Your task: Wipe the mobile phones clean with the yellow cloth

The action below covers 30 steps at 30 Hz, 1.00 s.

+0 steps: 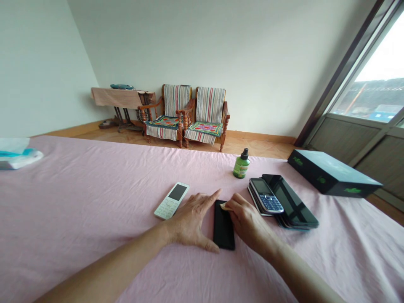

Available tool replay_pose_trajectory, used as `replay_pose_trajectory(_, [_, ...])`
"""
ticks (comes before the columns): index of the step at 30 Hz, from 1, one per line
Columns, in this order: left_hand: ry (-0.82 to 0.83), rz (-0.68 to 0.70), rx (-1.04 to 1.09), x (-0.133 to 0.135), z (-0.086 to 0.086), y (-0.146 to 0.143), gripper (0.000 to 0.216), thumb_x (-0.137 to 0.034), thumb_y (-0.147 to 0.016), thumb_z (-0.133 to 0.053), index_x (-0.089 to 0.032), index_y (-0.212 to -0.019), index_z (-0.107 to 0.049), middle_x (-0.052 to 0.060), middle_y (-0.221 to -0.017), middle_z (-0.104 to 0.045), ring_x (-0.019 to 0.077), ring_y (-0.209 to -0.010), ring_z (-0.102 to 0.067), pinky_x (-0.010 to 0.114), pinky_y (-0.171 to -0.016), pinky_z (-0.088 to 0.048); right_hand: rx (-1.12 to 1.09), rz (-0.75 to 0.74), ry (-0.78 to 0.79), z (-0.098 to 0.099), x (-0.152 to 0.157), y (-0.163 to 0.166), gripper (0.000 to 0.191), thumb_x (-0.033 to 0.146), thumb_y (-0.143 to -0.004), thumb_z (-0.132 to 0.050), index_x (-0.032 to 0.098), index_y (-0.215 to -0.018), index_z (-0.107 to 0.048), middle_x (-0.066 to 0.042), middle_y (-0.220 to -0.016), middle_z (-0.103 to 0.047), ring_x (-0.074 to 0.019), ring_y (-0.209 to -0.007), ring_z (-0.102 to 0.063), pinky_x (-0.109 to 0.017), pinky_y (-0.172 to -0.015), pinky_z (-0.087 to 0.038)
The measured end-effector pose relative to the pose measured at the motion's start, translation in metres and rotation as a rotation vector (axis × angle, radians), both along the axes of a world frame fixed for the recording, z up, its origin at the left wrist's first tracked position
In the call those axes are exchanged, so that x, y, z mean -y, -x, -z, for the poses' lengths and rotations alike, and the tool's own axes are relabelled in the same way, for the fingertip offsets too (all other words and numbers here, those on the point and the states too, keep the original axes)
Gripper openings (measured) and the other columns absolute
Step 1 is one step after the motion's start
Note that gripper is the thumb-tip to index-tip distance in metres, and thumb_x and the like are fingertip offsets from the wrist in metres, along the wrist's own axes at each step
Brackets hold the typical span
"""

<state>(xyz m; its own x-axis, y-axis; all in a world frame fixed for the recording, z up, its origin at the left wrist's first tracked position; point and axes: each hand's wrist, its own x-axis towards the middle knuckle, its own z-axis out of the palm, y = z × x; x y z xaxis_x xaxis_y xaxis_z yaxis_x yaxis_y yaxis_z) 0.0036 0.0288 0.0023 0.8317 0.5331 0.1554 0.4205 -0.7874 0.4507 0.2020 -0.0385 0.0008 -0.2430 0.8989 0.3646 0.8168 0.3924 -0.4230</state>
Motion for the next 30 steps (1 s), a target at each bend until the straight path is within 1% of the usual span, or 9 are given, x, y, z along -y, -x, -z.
replay_pose_trajectory(5, [0.012,-0.002,0.017,0.000,0.000,0.000,0.125,-0.065,-0.052,-0.077,-0.028,-0.149,-0.009,0.013,-0.142,-0.042,0.0367,-0.127,-0.038,0.054,-0.106,-0.025,-0.034,0.021,-0.021,0.006,-0.005,0.002,0.025,0.004,-0.090,-0.039,0.016,-0.085,-0.060,-0.004,-0.083,-0.052,-0.0145,-0.073,-0.055,-0.026,-0.069,-0.046])
replay_pose_trajectory(10, [0.023,-0.007,0.014,-0.001,0.001,0.000,0.126,-0.064,-0.053,-0.077,-0.026,-0.149,-0.006,0.014,-0.142,-0.042,0.0367,-0.126,-0.038,0.053,-0.105,-0.026,-0.021,0.068,-0.032,0.011,-0.006,0.006,0.026,0.005,-0.091,-0.037,0.016,-0.090,-0.060,-0.005,-0.085,-0.053,-0.0159,-0.075,-0.055,-0.026,-0.068,-0.046])
replay_pose_trajectory(12, [0.021,-0.007,0.008,-0.001,0.001,-0.001,0.126,-0.063,-0.052,-0.078,-0.025,-0.149,-0.007,0.014,-0.143,-0.041,0.0367,-0.126,-0.039,0.053,-0.105,-0.026,-0.014,0.096,-0.040,0.011,-0.004,0.007,0.026,0.003,-0.090,-0.038,0.016,-0.089,-0.060,-0.005,-0.084,-0.053,-0.0158,-0.074,-0.054,-0.026,-0.067,-0.045])
replay_pose_trajectory(16, [0.019,-0.014,0.011,0.000,0.001,0.000,0.127,-0.062,-0.052,-0.079,-0.024,-0.149,-0.006,0.015,-0.141,-0.042,0.0353,-0.125,-0.040,0.053,-0.106,-0.026,-0.010,0.145,-0.061,0.010,-0.003,0.009,0.024,0.003,-0.087,-0.042,0.017,-0.080,-0.060,-0.003,-0.079,-0.051,-0.0153,-0.071,-0.054,-0.026,-0.066,-0.044])
replay_pose_trajectory(18, [0.017,-0.014,0.017,0.000,0.001,0.000,0.128,-0.062,-0.052,-0.079,-0.025,-0.149,-0.005,0.015,-0.141,-0.042,0.0355,-0.126,-0.039,0.052,-0.106,-0.026,-0.021,0.157,-0.078,0.010,-0.005,0.008,0.025,0.003,-0.086,-0.042,0.017,-0.084,-0.062,-0.003,-0.080,-0.051,-0.0154,-0.071,-0.054,-0.026,-0.067,-0.044])
replay_pose_trajectory(20, [0.011,-0.007,0.024,0.001,0.001,0.000,0.129,-0.061,-0.052,-0.079,-0.025,-0.149,-0.003,0.014,-0.143,-0.041,0.0362,-0.127,-0.038,0.053,-0.106,-0.026,-0.035,0.149,-0.098,0.011,-0.007,0.008,0.028,0.003,-0.087,-0.041,0.018,-0.094,-0.065,-0.004,-0.083,-0.053,-0.0161,-0.075,-0.055,-0.027,-0.069,-0.046])
replay_pose_trajectory(22, [0.007,-0.007,0.027,0.001,0.002,-0.001,0.130,-0.061,-0.051,-0.079,-0.025,-0.149,-0.002,0.014,-0.144,-0.039,0.0366,-0.127,-0.038,0.053,-0.106,-0.026,-0.043,0.124,-0.110,0.013,-0.009,0.008,0.030,0.003,-0.088,-0.041,0.017,-0.100,-0.066,-0.006,-0.085,-0.054,-0.0173,-0.078,-0.055,-0.028,-0.071,-0.046])
replay_pose_trajectory(27, [0.012,-0.029,0.015,0.001,0.002,-0.001,0.133,-0.062,-0.050,-0.080,-0.026,-0.149,0.001,0.015,-0.144,-0.038,0.0384,-0.127,-0.039,0.055,-0.105,-0.026,-0.055,0.029,-0.108,0.014,-0.006,0.014,0.029,0.004,-0.088,-0.044,0.019,-0.095,-0.067,-0.006,-0.087,-0.057,-0.0182,-0.083,-0.055,-0.028,-0.073,-0.047])
replay_pose_trajectory(30, [0.017,-0.021,0.027,0.001,0.003,-0.001,0.134,-0.062,-0.050,-0.080,-0.027,-0.149,0.002,0.014,-0.143,-0.040,0.0379,-0.127,-0.038,0.055,-0.106,-0.026,-0.069,0.029,-0.124,0.013,-0.005,0.018,0.028,0.005,-0.089,-0.044,0.020,-0.098,-0.067,-0.007,-0.088,-0.057,-0.0189,-0.083,-0.055,-0.029,-0.073,-0.048])
